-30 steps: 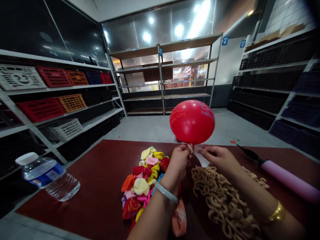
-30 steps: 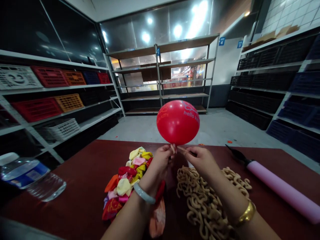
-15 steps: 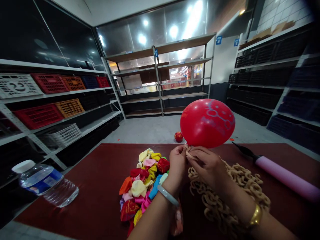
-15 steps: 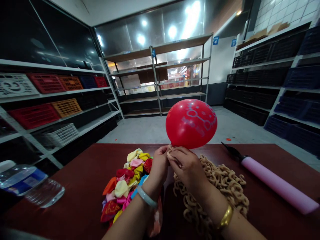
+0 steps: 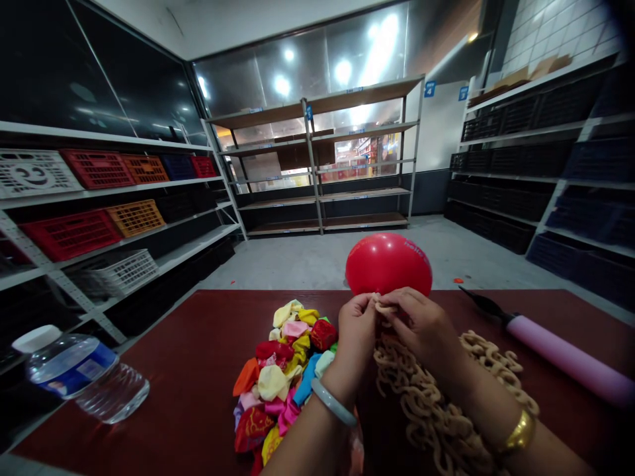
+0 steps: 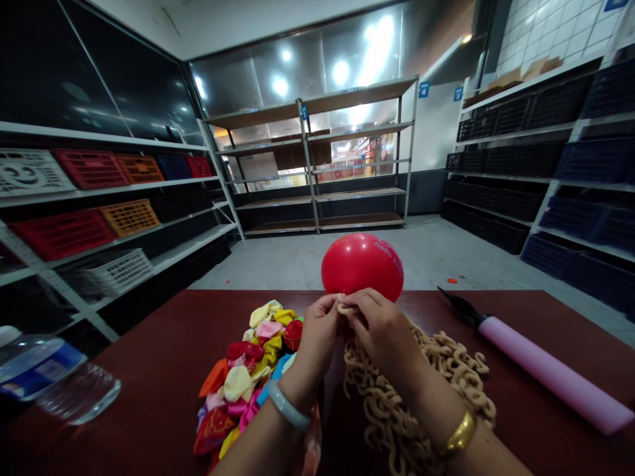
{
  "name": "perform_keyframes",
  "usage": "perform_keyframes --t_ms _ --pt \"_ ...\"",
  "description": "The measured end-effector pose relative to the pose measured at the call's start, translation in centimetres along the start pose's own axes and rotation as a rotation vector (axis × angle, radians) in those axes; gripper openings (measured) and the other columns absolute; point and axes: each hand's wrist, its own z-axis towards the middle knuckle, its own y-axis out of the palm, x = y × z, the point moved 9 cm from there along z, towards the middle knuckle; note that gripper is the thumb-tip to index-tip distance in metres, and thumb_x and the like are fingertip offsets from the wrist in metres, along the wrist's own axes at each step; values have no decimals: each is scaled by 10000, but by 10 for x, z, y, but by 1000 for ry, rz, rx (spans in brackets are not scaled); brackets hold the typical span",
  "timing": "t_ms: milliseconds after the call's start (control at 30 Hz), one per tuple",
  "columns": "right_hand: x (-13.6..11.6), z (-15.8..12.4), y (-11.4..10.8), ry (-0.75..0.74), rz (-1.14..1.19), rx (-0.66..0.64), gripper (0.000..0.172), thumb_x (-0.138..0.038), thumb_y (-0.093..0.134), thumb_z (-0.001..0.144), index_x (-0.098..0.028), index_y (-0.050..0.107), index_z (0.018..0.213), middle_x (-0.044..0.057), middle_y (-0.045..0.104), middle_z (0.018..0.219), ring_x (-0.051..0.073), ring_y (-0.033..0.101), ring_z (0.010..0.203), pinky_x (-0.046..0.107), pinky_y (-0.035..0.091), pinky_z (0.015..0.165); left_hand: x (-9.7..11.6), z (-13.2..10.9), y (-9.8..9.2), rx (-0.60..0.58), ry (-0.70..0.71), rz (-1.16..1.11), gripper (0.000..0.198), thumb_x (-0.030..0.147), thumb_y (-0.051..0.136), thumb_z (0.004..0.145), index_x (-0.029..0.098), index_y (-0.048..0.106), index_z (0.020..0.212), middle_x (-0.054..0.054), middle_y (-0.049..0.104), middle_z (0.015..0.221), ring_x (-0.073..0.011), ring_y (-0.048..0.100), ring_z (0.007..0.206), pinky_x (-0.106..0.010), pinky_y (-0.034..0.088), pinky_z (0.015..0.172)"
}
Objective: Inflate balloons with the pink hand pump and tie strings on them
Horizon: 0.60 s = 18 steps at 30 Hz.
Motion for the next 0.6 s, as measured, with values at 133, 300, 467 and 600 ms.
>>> perform_keyframes --t_ms 133,300,467,600 --pt "-4 1 -3 -23 51 11 124 -219 540 929 -216 626 1019 73 647 998 180 616 925 333 506 825 4 1 -4 8 49 178 321 442 644 811 132 728 806 -28 675 712 -126 559 632 -222 425 614" --pt "7 2 4 52 102 -37 97 -248 535 936 -211 624 945 61 649 945 176 608 878 325 487 785 13 0 -6 15 167 403 336 437 571 872 144 734 861 -33 710 774 -153 606 722 -233 439 660" --pt "16 2 4 176 237 -26 104 -313 590 901 -215 625 905 44 660 881 171 616 794 313 484 732 22 -3 0 -27 241 516 273 338 532 898 163 733 837 -24 715 776 -159 615 728 -234 433 650" --pt "26 -1 5 321 367 -21 138 -355 619 872 -219 639 887 32 682 847 171 634 768 300 493 708 33 -9 7 -53 302 654 223 251 530 892 181 737 847 -29 730 826 -168 626 782 -245 425 678"
